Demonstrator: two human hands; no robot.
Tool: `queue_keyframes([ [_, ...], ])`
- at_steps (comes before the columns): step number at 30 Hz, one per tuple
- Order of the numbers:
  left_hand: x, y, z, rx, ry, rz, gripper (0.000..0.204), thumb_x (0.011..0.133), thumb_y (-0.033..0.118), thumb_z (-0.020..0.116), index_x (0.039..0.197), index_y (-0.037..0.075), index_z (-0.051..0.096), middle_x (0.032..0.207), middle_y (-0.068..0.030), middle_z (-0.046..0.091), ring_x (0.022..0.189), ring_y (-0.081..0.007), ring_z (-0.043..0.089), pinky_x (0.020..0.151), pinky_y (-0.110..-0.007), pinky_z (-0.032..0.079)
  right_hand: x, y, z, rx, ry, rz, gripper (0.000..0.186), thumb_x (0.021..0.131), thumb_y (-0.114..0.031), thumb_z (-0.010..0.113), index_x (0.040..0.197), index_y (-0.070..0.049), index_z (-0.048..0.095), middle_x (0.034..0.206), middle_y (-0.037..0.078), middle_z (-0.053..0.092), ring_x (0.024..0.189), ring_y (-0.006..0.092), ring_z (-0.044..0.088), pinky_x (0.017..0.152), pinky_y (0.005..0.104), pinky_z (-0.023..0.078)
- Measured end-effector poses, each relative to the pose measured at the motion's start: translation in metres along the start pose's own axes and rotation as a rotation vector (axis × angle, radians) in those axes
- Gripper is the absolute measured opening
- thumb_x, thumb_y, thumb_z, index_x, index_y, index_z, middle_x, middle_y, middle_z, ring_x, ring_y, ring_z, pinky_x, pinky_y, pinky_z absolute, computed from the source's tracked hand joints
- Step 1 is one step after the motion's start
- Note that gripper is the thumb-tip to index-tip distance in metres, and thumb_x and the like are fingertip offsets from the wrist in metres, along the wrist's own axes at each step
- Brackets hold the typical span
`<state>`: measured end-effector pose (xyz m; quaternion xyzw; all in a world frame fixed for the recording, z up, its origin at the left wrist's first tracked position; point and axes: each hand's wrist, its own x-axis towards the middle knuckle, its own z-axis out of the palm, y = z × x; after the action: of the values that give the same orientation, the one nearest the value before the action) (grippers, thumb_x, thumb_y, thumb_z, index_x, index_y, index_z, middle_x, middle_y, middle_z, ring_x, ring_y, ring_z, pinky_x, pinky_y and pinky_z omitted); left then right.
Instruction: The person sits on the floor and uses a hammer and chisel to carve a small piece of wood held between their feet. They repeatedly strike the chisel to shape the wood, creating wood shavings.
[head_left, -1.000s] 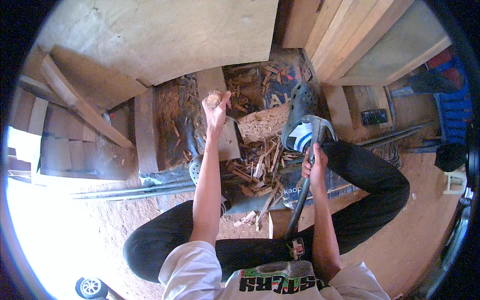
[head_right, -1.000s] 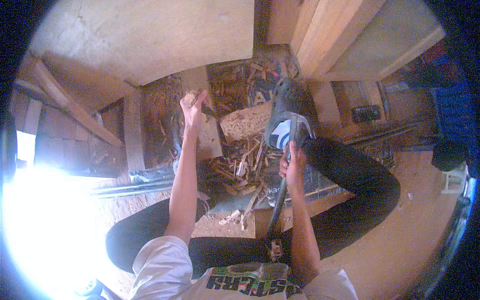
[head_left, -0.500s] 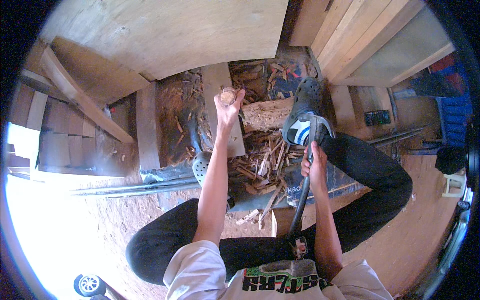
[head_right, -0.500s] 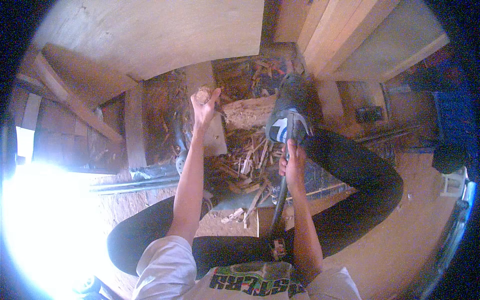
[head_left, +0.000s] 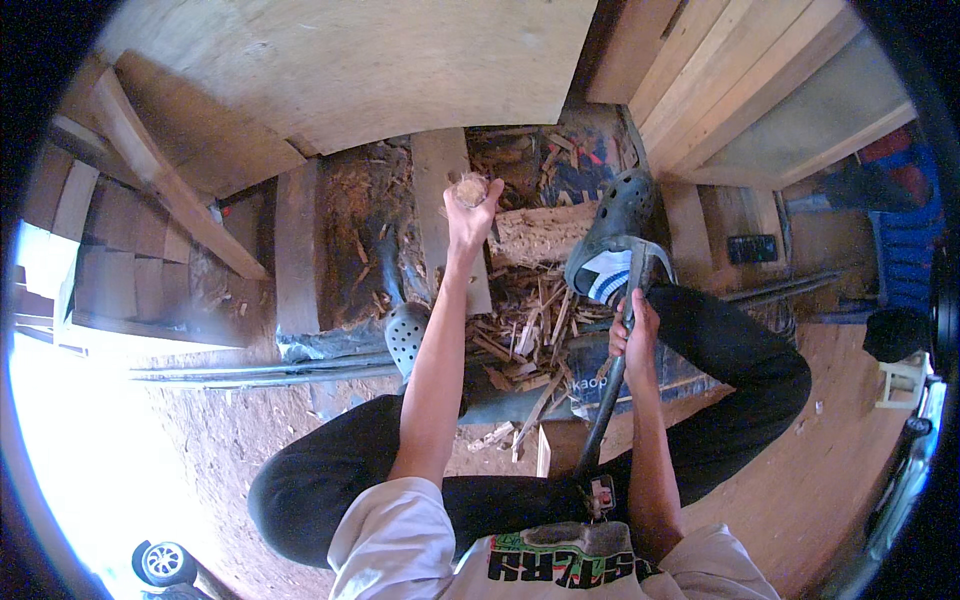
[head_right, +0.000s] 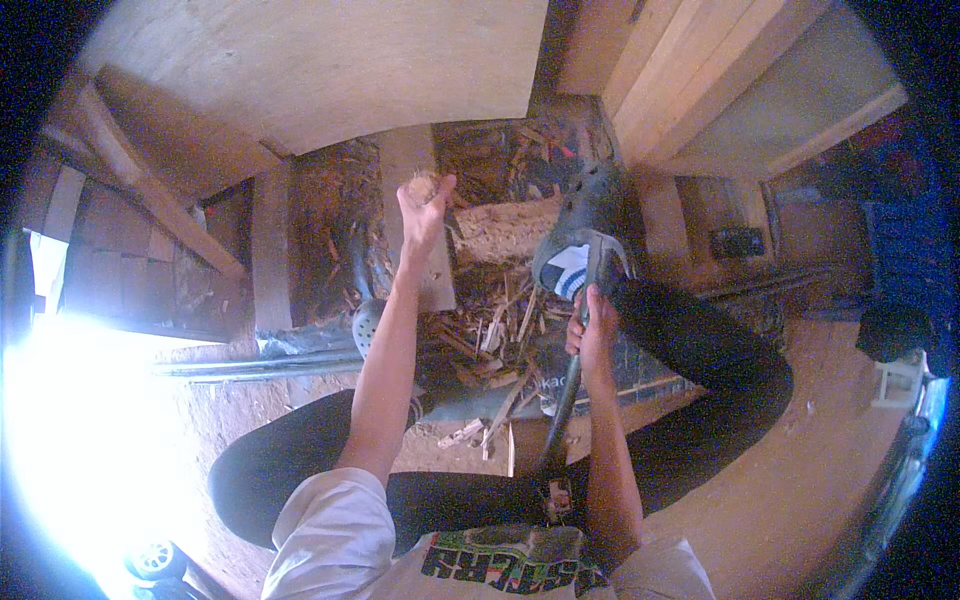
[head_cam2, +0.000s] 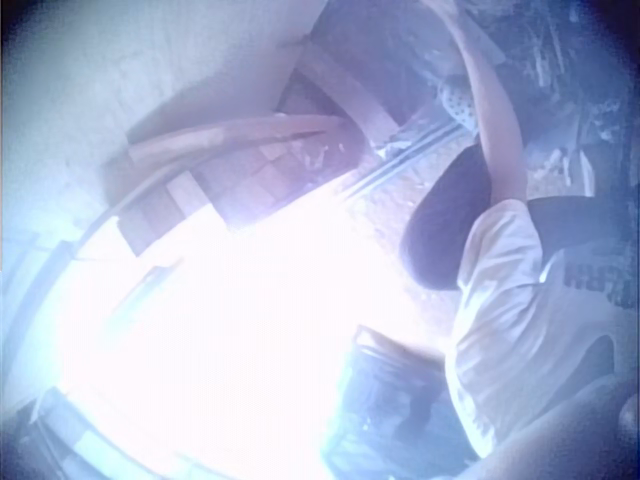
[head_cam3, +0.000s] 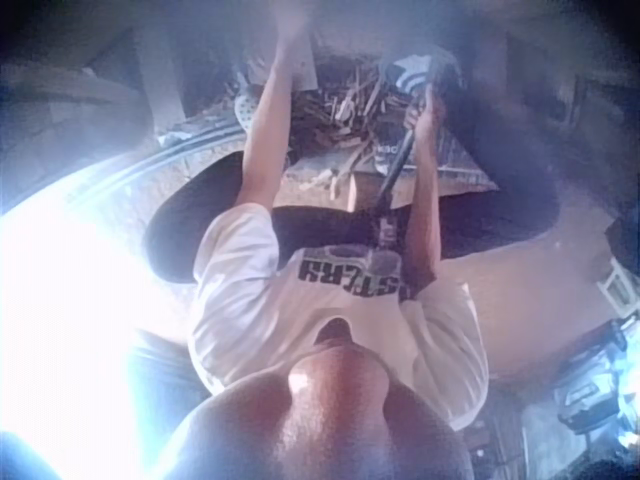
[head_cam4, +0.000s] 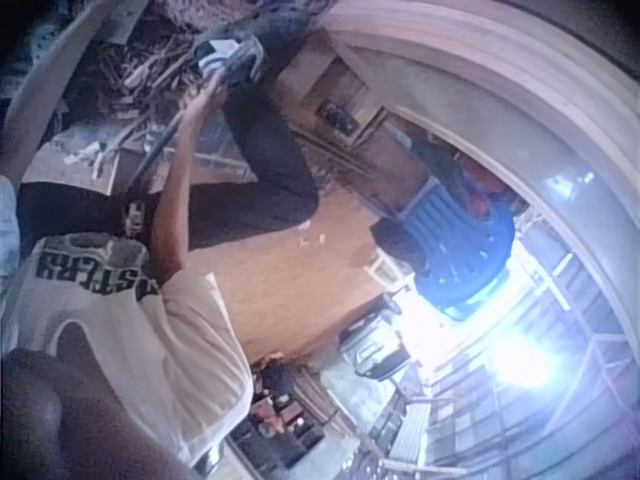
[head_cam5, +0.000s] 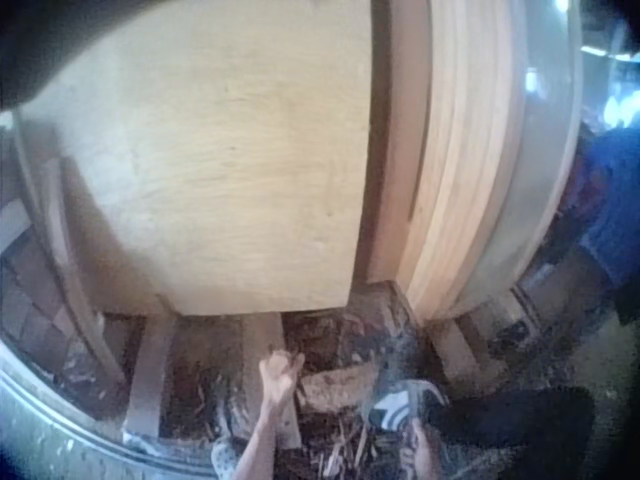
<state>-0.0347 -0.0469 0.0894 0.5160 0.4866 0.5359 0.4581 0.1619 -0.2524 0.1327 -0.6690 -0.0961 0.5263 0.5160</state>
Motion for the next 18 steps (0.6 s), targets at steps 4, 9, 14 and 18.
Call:
queue_keyframes([
  [4,0.0,-0.006,0.0,-0.021,0.015,-0.015,0.031,0.08,0.017,0.071,0.06,0.006,0.051,0.056,0.0026,0.052,0.05,-0.0081,0.045,0.047,-0.028,0.035,0.0,0.0,-0.001,0.007,-0.027,-0.03,0.039,0.092,-0.052,0.048,0.083,-0.015,0.048,0.05,-0.005,0.035,0.035,0.006,0.031,0.034,0.0229,0.022],
  [9,-0.006,-0.022,0.009,0.059,0.02,-0.011,0.032,0.08,0.015,0.069,0.06,0.004,0.048,0.053,0.0014,0.049,0.05,-0.0081,0.042,0.046,-0.029,0.034,-0.002,-0.003,0.0,0.01,-0.029,0.02,0.038,0.093,-0.049,0.048,0.083,-0.013,0.048,0.052,-0.004,0.037,0.037,0.0052,0.033,0.035,0.0216,0.024],
  [14,-0.013,-0.027,0.011,-0.083,0.047,0.017,0.026,0.08,0.014,0.071,0.068,0.005,0.05,0.056,0.0012,0.049,0.052,-0.0078,0.043,0.048,-0.028,0.035,-0.004,-0.003,0.0,-0.004,-0.054,-0.02,0.038,0.093,-0.049,0.048,0.083,-0.013,0.048,0.052,-0.004,0.037,0.036,0.0051,0.033,0.035,0.0216,0.024],
  [18,-0.006,-0.023,0.002,-0.078,0.089,0.026,0.021,0.08,0.015,0.073,0.078,0.007,0.054,0.062,0.0014,0.053,0.052,-0.0072,0.045,0.048,-0.025,0.037,-0.004,0.001,-0.003,-0.029,-0.017,-0.003,0.039,0.092,-0.053,0.048,0.081,-0.015,0.046,0.05,-0.005,0.034,0.035,0.0069,0.031,0.034,0.0236,0.021],
])
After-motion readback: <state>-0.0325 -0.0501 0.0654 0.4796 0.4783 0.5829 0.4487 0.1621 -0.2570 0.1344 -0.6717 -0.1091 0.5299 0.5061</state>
